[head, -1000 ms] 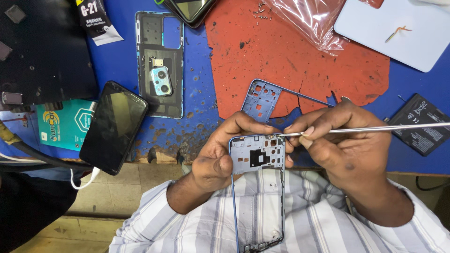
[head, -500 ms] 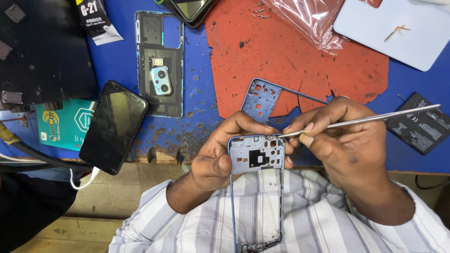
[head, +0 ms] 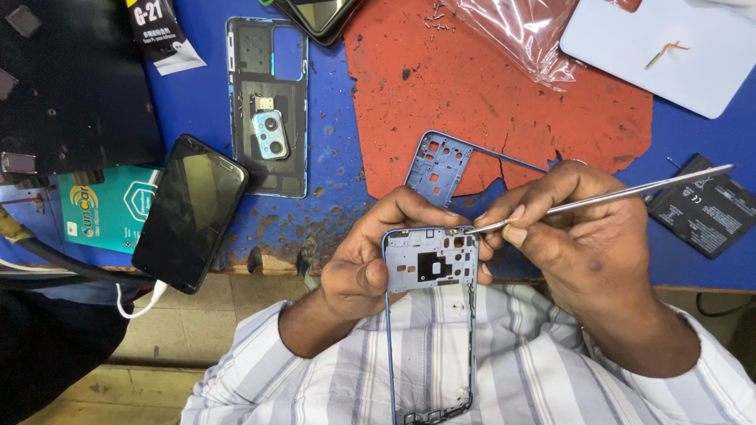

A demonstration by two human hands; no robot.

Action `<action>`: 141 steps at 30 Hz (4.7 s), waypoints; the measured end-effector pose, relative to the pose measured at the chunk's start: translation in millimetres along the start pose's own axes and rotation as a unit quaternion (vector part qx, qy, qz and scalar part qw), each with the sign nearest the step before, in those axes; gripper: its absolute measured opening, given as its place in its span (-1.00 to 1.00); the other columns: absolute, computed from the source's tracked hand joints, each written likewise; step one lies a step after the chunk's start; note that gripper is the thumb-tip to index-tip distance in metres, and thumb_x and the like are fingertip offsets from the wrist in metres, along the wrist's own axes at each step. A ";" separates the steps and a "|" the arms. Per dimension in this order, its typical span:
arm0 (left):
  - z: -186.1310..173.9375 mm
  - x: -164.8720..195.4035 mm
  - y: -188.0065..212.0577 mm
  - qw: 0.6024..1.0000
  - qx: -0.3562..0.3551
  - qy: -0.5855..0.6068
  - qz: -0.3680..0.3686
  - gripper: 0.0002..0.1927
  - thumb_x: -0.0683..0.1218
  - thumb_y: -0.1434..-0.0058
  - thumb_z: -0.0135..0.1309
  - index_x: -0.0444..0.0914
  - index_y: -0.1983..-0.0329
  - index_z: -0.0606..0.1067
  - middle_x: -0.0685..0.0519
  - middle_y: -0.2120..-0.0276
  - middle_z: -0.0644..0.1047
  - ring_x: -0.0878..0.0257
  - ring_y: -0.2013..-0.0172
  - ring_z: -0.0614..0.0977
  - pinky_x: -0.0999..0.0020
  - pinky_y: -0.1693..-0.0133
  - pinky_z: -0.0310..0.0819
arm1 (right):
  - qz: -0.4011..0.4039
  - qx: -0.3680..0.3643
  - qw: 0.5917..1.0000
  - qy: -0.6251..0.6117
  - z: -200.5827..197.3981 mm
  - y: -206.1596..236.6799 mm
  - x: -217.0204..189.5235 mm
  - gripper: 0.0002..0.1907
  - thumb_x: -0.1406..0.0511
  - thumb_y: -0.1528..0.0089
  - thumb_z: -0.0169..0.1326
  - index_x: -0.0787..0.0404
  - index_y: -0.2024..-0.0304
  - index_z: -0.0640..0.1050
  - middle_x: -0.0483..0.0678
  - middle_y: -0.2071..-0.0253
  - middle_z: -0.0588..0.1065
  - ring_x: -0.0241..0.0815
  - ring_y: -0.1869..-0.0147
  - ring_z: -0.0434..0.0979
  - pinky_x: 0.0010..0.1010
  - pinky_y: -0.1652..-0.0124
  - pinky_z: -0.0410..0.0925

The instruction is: The person uses tweezers to remove small components from the internal frame of a disassembled smartphone. They then transfer these components to a second phone frame, carefully placing them into corresponding slots. The work is performed on a cluttered workbench with other phone parts and tools visible.

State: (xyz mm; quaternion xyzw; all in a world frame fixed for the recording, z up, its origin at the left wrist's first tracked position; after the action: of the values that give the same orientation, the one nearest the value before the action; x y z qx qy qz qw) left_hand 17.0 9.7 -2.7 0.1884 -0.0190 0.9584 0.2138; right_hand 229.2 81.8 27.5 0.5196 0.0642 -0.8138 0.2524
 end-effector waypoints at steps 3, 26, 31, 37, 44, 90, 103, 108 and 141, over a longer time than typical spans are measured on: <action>-0.6 0.1 0.0 1.000 -0.002 0.002 -0.001 -0.26 0.24 -0.32 0.27 -0.30 -0.34 0.33 -0.40 -0.15 0.46 -0.20 -0.22 0.54 -0.27 -0.26 0.44 | 0.000 0.000 1.000 0.005 -0.1 -0.1 -0.1 -0.89 0.58 -0.38 0.07 0.34 0.18 0.49 0.24 0.20 0.61 -0.09 0.20 0.69 -0.26 0.20 0.62; -2.8 -0.5 1.7 1.000 -0.001 0.016 0.002 -0.25 0.22 -0.31 0.28 -0.32 -0.34 0.31 -0.37 -0.13 0.50 -0.24 -0.14 0.59 -0.24 -0.26 0.44 | -0.022 -0.025 0.999 -0.018 -0.2 0.9 -0.3 -0.89 0.59 -0.35 0.09 0.35 0.17 0.50 0.26 0.19 0.62 -0.03 0.14 0.72 -0.20 0.16 0.66; -2.1 -0.1 1.9 1.000 0.002 0.011 0.001 -0.23 0.23 -0.31 0.28 -0.33 -0.35 0.30 -0.39 -0.13 0.50 -0.24 -0.13 0.60 -0.21 -0.26 0.45 | -0.031 -0.025 0.999 -0.018 -0.1 1.5 0.5 -0.90 0.58 -0.36 0.11 0.34 0.16 0.50 0.26 0.17 0.62 -0.04 0.12 0.71 -0.20 0.11 0.64; -1.6 0.5 2.4 1.000 0.004 -0.002 0.002 -0.21 0.24 -0.30 0.28 -0.32 -0.36 0.29 -0.38 -0.15 0.49 -0.22 -0.14 0.59 -0.17 -0.27 0.46 | -0.038 0.003 0.999 0.014 0.4 4.2 0.2 -0.91 0.55 -0.39 0.14 0.34 0.16 0.50 0.24 0.18 0.62 -0.07 0.12 0.71 -0.24 0.10 0.63; -4.2 -0.9 -0.5 1.000 0.005 -0.001 0.011 -0.21 0.23 -0.31 0.28 -0.32 -0.36 0.26 -0.39 -0.18 0.46 -0.24 -0.13 0.59 -0.18 -0.24 0.48 | -0.055 0.024 0.996 0.060 2.3 9.4 -5.7 -0.91 0.50 -0.36 0.17 0.35 0.14 0.49 0.23 0.13 0.59 -0.08 0.04 0.69 -0.27 -0.01 0.61; 2.3 0.5 -1.8 0.997 0.012 -0.071 0.028 -0.21 0.25 -0.35 0.24 -0.35 -0.35 0.24 -0.38 -0.14 0.48 -0.15 -0.14 0.61 -0.09 -0.26 0.51 | -0.102 0.004 0.964 0.243 13.9 5.0 -16.8 -0.88 0.49 -0.34 0.18 0.37 0.10 0.49 0.17 0.10 0.60 -0.20 0.08 0.67 -0.44 0.02 0.58; -1.6 -0.5 -1.1 0.999 0.020 -0.042 0.018 -0.22 0.24 -0.33 0.25 -0.33 -0.34 0.23 -0.33 -0.14 0.46 -0.20 -0.15 0.59 -0.18 -0.22 0.53 | -0.121 0.003 0.977 0.175 9.1 7.6 -11.0 -0.91 0.48 -0.36 0.18 0.33 0.16 0.50 0.15 0.18 0.61 -0.12 0.04 0.70 -0.39 0.03 0.60; 7.9 9.8 -7.0 0.998 0.021 -0.031 0.050 -0.27 0.20 -0.37 0.21 -0.30 -0.37 0.23 -0.38 -0.17 0.45 -0.18 -0.14 0.57 -0.10 -0.20 0.54 | -0.142 0.031 0.974 0.175 0.5 12.5 -25.7 -0.86 0.47 -0.28 0.21 0.25 0.15 0.51 0.08 0.20 0.61 -0.14 0.08 0.70 -0.41 0.10 0.62; 33.5 42.2 -78.8 0.378 0.059 -0.908 0.170 -0.69 -0.17 -0.33 0.13 -0.28 -0.13 0.56 -0.18 -0.34 0.26 -0.21 -0.47 0.10 -0.53 -0.41 -0.11 | -0.052 0.034 0.901 0.429 -3.0 -76.2 -47.5 -0.87 0.54 -0.29 0.10 0.34 0.12 0.51 -0.02 0.16 0.57 -0.43 0.14 0.56 -0.65 0.14 0.45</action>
State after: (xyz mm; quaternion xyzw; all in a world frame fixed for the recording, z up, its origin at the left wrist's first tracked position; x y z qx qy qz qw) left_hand 26.3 94.4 40.5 0.9508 -0.1766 0.2292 -0.1106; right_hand 211.1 165.1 55.8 0.8225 0.1654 -0.5258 0.1399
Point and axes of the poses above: each hand's wrist, its own y-axis away from the middle knuckle, its own z-axis out of the palm, x = y × z, the point moved 2 cm from there along -y, towards the middle knuckle
